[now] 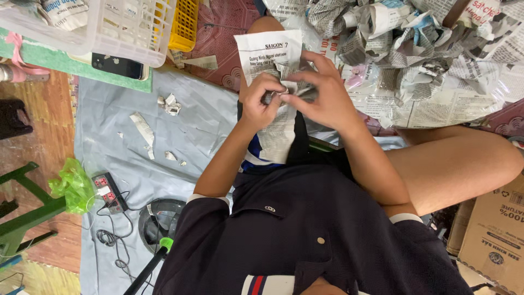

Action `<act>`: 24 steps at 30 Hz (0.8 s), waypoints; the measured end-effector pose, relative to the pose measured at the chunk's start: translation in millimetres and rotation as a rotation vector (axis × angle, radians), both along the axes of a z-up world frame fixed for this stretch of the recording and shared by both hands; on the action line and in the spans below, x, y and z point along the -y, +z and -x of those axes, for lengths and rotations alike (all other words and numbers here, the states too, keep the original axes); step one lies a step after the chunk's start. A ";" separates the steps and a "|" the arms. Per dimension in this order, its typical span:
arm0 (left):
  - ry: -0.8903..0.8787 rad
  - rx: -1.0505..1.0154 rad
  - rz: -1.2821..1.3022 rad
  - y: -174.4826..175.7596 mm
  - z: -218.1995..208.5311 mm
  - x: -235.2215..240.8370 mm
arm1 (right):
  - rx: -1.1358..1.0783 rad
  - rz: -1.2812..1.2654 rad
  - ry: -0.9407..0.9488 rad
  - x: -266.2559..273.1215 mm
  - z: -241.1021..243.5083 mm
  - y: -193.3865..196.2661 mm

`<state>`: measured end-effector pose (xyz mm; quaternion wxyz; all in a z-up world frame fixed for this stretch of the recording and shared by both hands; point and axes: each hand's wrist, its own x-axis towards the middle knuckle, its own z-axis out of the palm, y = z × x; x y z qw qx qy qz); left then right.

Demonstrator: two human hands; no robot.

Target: The person sits on the floor and repeatedly picks up sheets of newspaper, rolls them tightly into cylindrical shapes, and places them into a white plastic basket. The person handles the newspaper by hand without using tools.

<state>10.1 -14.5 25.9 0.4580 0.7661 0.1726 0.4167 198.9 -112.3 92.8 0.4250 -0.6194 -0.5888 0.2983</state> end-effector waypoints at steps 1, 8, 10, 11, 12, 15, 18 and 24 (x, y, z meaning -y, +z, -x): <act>-0.001 0.020 0.029 0.3 0.4 0.2 | 0.000 0.013 0.000 0.2 -1.5 -0.4; 0.059 0.201 0.363 -20.8 2.7 -2.6 | -0.119 -0.097 -0.106 5.1 -25.6 -2.4; 0.101 0.248 0.459 -25.6 6.1 -5.6 | -0.110 -0.198 -0.243 5.8 -31.9 -5.6; 0.107 0.269 0.491 -26.6 6.7 -7.9 | -0.169 -0.108 -0.292 7.4 -34.2 -7.4; 0.112 0.289 0.523 -26.9 6.8 -9.5 | -0.228 -0.019 -0.341 9.0 -35.7 -9.6; 0.121 0.326 0.616 -22.4 8.0 -9.4 | -0.248 -0.056 -0.390 9.3 -32.0 -16.5; 0.081 0.228 0.556 -12.8 10.1 -6.2 | -0.173 -0.113 -0.385 4.5 -16.6 -12.3; 0.114 0.103 0.427 -14.9 10.9 -5.9 | -0.066 -0.257 0.172 10.8 11.5 19.7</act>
